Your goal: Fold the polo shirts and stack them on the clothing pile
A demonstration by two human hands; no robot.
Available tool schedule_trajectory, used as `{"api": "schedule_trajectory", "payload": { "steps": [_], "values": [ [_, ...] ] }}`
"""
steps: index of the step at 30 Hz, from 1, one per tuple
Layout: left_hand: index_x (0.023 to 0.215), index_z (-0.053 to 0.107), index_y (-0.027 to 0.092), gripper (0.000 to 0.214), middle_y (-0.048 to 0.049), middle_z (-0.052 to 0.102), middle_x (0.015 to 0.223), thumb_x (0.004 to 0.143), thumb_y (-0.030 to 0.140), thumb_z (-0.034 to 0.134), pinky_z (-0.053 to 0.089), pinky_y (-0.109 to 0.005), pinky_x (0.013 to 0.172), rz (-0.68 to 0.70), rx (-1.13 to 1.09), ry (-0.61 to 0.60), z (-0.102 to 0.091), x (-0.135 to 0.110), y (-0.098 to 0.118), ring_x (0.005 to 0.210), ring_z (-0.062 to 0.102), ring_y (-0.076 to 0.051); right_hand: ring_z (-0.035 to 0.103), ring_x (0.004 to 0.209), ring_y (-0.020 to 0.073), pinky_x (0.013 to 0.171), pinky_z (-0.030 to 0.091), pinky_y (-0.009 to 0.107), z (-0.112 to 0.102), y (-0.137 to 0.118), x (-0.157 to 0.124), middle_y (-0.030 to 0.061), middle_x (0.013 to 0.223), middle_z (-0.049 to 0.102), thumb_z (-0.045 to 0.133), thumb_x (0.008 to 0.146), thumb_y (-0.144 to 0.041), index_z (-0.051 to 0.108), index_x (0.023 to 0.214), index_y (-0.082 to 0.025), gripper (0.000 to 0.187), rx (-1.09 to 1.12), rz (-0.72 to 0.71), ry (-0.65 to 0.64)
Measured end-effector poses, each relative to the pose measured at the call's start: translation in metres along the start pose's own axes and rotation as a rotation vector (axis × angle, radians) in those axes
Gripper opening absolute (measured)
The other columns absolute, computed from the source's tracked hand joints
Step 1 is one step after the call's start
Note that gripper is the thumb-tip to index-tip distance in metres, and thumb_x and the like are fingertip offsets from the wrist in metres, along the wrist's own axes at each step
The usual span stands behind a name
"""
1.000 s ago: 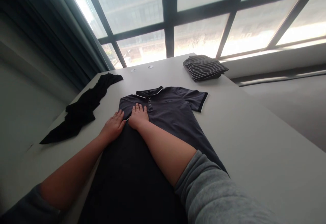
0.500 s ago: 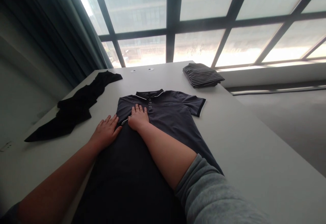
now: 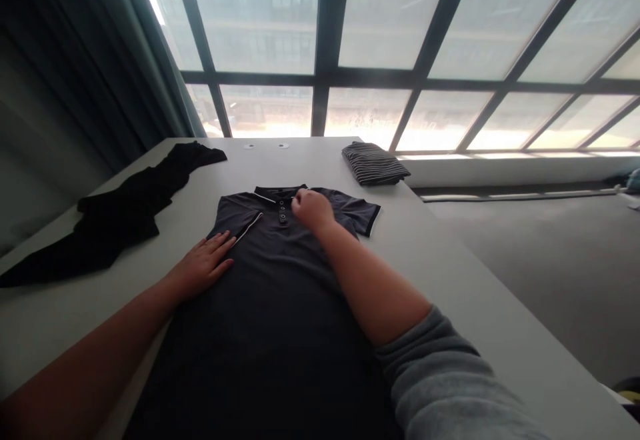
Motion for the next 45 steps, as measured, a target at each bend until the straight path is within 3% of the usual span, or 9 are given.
{"api": "schedule_trajectory", "payload": {
  "steps": [3, 6, 10, 18, 28, 34, 37, 40, 45],
  "values": [
    [0.161, 0.043, 0.024, 0.064, -0.0069, 0.033, 0.169, 0.104, 0.052, 0.036, 0.026, -0.05, 0.128, -0.001, -0.021, 0.035, 0.001, 0.0, 0.0, 0.156, 0.034, -0.027, 0.069, 0.115, 0.0307, 0.098, 0.05, 0.036, -0.022, 0.098, 0.001, 0.0201, 0.119, 0.074, 0.052, 0.101, -0.043, 0.076, 0.118, -0.013, 0.041, -0.205, 0.255, -0.1],
    [0.16, 0.045, 0.026, 0.064, -0.006, 0.034, 0.169, 0.103, 0.052, 0.038, 0.027, -0.049, 0.128, -0.008, -0.038, 0.046, 0.002, 0.0, -0.001, 0.155, 0.036, -0.027, 0.066, 0.121, 0.0364, 0.097, 0.051, 0.04, -0.02, 0.182, -0.008, 0.0233, 0.13, 0.069, 0.062, 0.094, -0.059, 0.074, 0.125, -0.01, 0.059, -0.284, 0.484, -0.318],
    [0.161, 0.044, 0.028, 0.064, -0.0045, 0.034, 0.168, 0.102, 0.054, 0.038, 0.029, -0.05, 0.128, -0.01, -0.042, 0.045, 0.001, -0.001, -0.002, 0.155, 0.036, -0.027, 0.066, 0.122, 0.0388, 0.093, 0.052, 0.043, -0.011, 0.227, -0.014, 0.0242, 0.132, 0.067, 0.06, 0.091, -0.07, 0.07, 0.133, -0.012, 0.072, -0.281, 0.576, -0.287],
    [0.16, 0.047, 0.027, 0.066, -0.0053, 0.037, 0.168, 0.101, 0.056, 0.037, 0.033, -0.05, 0.127, 0.0, -0.016, 0.057, 0.001, -0.001, -0.006, 0.153, 0.039, -0.029, 0.069, 0.117, 0.034, 0.092, 0.051, 0.038, -0.002, 0.215, 0.001, 0.0255, 0.124, 0.07, 0.057, 0.094, -0.038, 0.074, 0.122, -0.009, 0.044, -0.224, 0.492, -0.19],
    [0.16, 0.045, 0.028, 0.067, -0.0048, 0.036, 0.168, 0.102, 0.058, 0.033, 0.032, -0.051, 0.127, 0.002, -0.019, 0.072, 0.007, -0.001, -0.012, 0.154, 0.038, -0.029, 0.063, 0.073, 0.0151, 0.062, 0.05, 0.023, -0.007, 0.223, -0.006, 0.012, 0.11, 0.071, 0.062, 0.086, -0.027, 0.059, 0.13, -0.014, 0.046, 0.466, 0.541, 0.15],
    [0.161, 0.044, 0.028, 0.067, -0.0043, 0.035, 0.169, 0.102, 0.059, 0.032, 0.032, -0.052, 0.127, 0.014, -0.022, 0.075, 0.007, -0.001, -0.012, 0.154, 0.037, -0.029, 0.066, 0.098, 0.0226, 0.093, 0.052, 0.032, -0.042, 0.178, -0.004, 0.0116, 0.111, 0.074, 0.06, 0.088, -0.027, 0.073, 0.117, -0.013, 0.035, 0.285, 0.269, 0.204],
    [0.161, 0.045, 0.028, 0.067, -0.0048, 0.035, 0.168, 0.102, 0.058, 0.034, 0.032, -0.052, 0.127, 0.013, -0.02, 0.073, 0.006, -0.001, -0.011, 0.154, 0.037, -0.029, 0.063, 0.119, 0.0248, 0.108, 0.046, 0.033, -0.048, 0.138, -0.008, 0.0124, 0.135, 0.068, 0.059, 0.091, -0.024, 0.067, 0.137, -0.014, 0.049, 0.177, -0.013, 0.148],
    [0.16, 0.045, 0.027, 0.067, -0.0053, 0.035, 0.168, 0.102, 0.058, 0.034, 0.032, -0.052, 0.127, 0.01, -0.019, 0.054, 0.005, 0.0, -0.011, 0.154, 0.037, -0.029, 0.06, 0.129, 0.0249, 0.111, 0.045, 0.033, -0.033, 0.101, -0.019, 0.0073, 0.15, 0.059, 0.063, 0.09, -0.022, 0.054, 0.154, -0.024, 0.065, 0.074, -0.281, -0.074],
    [0.16, 0.045, 0.026, 0.066, -0.006, 0.036, 0.168, 0.103, 0.057, 0.035, 0.032, -0.053, 0.127, 0.013, -0.021, 0.048, 0.002, 0.0, -0.01, 0.153, 0.038, -0.03, 0.069, 0.116, 0.0261, 0.1, 0.051, 0.033, -0.011, 0.081, -0.034, 0.0046, 0.142, 0.067, 0.067, 0.095, -0.034, 0.037, 0.164, -0.036, 0.075, 0.0, -0.366, -0.368]
  ]
}}
Point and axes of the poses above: each hand's wrist, its own x-axis towards the middle knuckle, its own z-axis out of the palm, y = z × x, the point moved 5 cm from there along x, towards the middle knuckle
